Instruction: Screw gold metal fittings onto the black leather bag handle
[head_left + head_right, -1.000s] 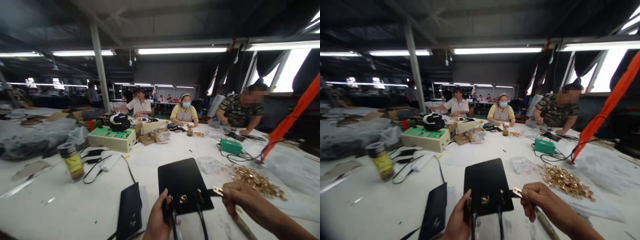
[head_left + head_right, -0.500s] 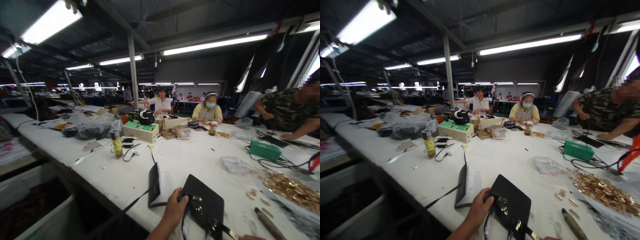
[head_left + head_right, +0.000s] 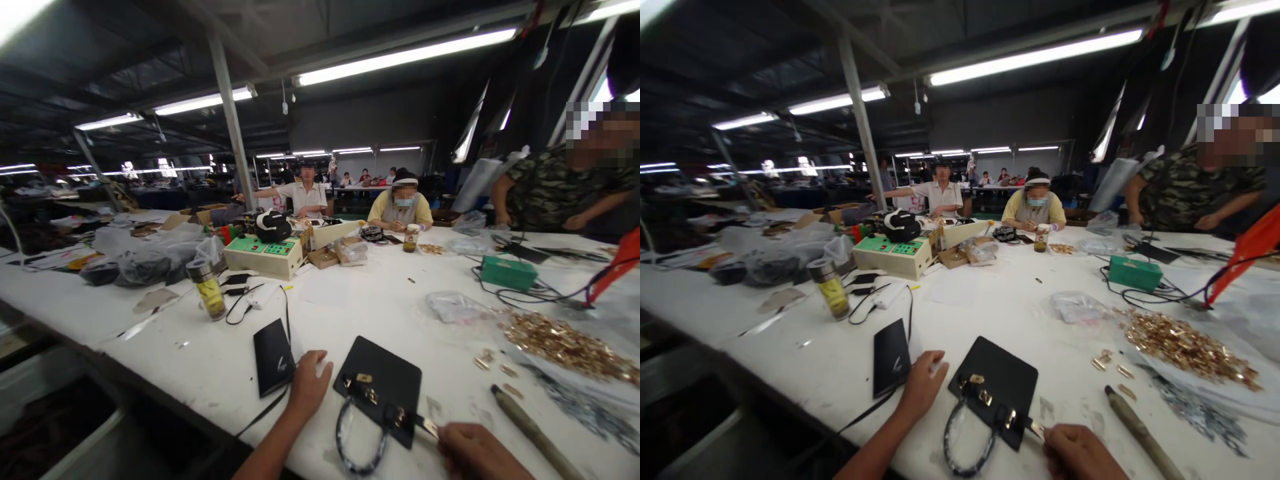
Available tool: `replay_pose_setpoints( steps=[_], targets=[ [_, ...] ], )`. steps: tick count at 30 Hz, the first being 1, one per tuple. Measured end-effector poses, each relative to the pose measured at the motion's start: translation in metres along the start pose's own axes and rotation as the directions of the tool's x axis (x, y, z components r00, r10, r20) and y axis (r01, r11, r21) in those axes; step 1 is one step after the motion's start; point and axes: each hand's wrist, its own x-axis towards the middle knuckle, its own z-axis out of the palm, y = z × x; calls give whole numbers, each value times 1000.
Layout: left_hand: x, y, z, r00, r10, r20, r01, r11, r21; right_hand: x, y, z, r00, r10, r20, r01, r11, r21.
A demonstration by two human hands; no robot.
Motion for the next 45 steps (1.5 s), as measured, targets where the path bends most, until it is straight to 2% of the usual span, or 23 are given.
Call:
replay_pose_setpoints(
  steps=[2,4,6,8,10,12,14,15,20,23,26,28,31,35,37,40,45],
  targets=[
    [5,-1,1,999,37,-18,-36,999,28,0,-21,11,999,-22,-43,23,999,22],
    [4,8,6,995,97,-10,-97,995,39,4,-39,18,999,-24,-28,24,1000,20],
    [-3,27,16,982,186,34,-187,982,30,9,-46,18,999,-8,-38,11,998,56],
    [-16,51,29,951,288,112,-290,957,2,11,-45,15,999,8,-48,-4,997,81],
    [-30,72,44,883,415,220,-418,908,-37,9,-40,9,998,19,-56,-14,997,82],
    [-43,83,59,775,533,340,-546,835,-67,2,-34,4,998,26,-63,-22,998,66],
    [-51,83,72,687,578,440,-619,783,-62,-5,-31,-1,997,37,-66,-35,999,40],
    [-53,80,77,667,575,473,-632,774,-49,-8,-30,-3,997,47,-65,-46,999,24],
    [-49,60,89,631,561,536,-658,753,-14,-14,-24,-9,992,99,-80,-106,991,-85],
    [-35,57,88,575,581,576,-699,715,-23,-13,-22,-13,985,73,-155,-101,977,-186],
    [-22,61,85,512,596,618,-743,668,-30,-16,-20,-12,960,-88,-267,6,956,-293],
    [-19,65,83,487,597,637,-763,646,-23,-17,-16,-8,914,-243,-325,117,925,-361],
    [-27,71,85,501,586,637,-763,646,6,-18,-5,0,862,-375,-342,213,879,-426],
    [-46,73,93,590,561,580,-724,686,73,-14,9,2,847,-446,-289,277,835,-475],
    [-52,72,97,617,556,558,-711,698,91,-11,12,-1,830,-467,-303,294,830,-475],
    [-52,67,101,621,565,543,-713,695,92,-4,14,-6,816,-483,-316,293,818,-495],
    [-47,61,105,606,598,525,-736,672,84,4,8,-4,843,-458,-283,224,776,-590]
  ],
)
